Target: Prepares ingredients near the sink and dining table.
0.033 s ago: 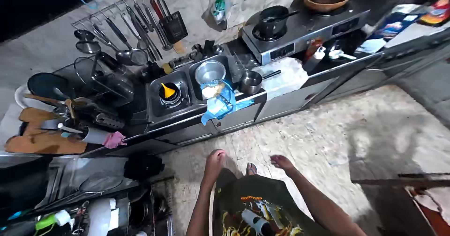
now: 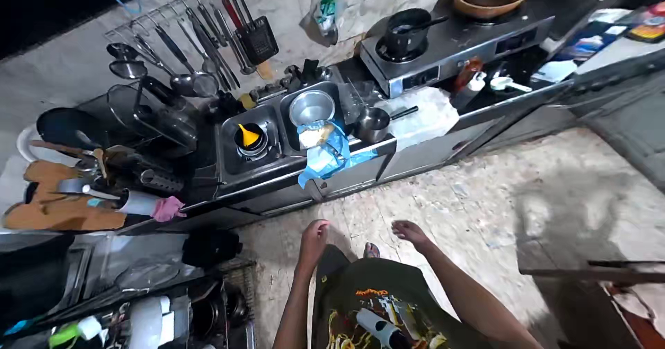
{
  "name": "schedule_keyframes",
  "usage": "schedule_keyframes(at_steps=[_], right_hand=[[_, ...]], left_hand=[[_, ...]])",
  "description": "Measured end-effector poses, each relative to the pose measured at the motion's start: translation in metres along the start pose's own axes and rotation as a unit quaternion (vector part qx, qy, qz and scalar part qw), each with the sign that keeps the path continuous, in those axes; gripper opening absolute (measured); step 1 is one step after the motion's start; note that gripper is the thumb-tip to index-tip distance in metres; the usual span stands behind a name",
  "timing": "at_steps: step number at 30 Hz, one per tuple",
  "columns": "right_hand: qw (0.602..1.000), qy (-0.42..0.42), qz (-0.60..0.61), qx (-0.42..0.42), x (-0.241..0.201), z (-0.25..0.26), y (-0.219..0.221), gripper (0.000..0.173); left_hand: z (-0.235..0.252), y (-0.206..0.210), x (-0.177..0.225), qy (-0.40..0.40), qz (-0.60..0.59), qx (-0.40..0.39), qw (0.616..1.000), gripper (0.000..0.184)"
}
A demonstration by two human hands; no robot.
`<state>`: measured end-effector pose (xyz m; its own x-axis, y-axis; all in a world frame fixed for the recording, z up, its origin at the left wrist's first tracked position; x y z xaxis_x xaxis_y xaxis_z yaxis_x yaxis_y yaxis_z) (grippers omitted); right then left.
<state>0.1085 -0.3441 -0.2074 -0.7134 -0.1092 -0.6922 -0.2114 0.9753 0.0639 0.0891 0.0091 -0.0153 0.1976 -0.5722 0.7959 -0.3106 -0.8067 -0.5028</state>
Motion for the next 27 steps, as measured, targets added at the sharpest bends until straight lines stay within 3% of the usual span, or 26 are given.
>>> schedule_keyframes(at_steps=[3, 7, 12, 15, 22, 27], right_hand=[[0.997, -0.045, 0.038, -0.056, -0.106, 0.068, 0.056, 0.054], [0.992, -0.041, 0.111, -0.046, -0.162, 0.146, 0.109, 0.067], [0.976, 0.01, 0.216, 0.03, -0.169, 0.189, 0.156, 0.076], [0.966, 0.03, 0.251, 0.06, -0.175, 0.192, 0.173, 0.076], [0.955, 0.045, 0.274, 0.108, -0.187, 0.201, 0.188, 0.067], [0.952, 0.057, 0.276, 0.122, -0.194, 0.202, 0.186, 0.062]], left_hand=[[0.059, -0.048, -0.015, -0.029, 0.017, 0.017, 0.999, 0.028], [0.156, -0.105, -0.038, -0.023, 0.09, 0.023, 0.995, 0.028], [0.272, -0.153, -0.077, -0.004, 0.291, -0.031, 0.956, 0.032], [0.312, -0.159, -0.08, 0.031, 0.383, -0.124, 0.915, 0.043], [0.349, -0.153, -0.093, 0.145, 0.416, -0.225, 0.869, 0.032], [0.359, -0.16, -0.095, 0.1, 0.418, -0.265, 0.863, 0.031]])
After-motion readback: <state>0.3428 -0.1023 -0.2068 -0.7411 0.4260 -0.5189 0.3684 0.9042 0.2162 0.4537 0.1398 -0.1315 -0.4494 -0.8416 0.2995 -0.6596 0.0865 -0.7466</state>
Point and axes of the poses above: each hand's wrist, its own z-axis towards the middle knuckle, its own y-axis out of the palm, x = y × z, the point moved 7 cm from there along z, towards the middle knuckle, and after that the axes turned 10 degrees about -x, right-handed, at the moved point
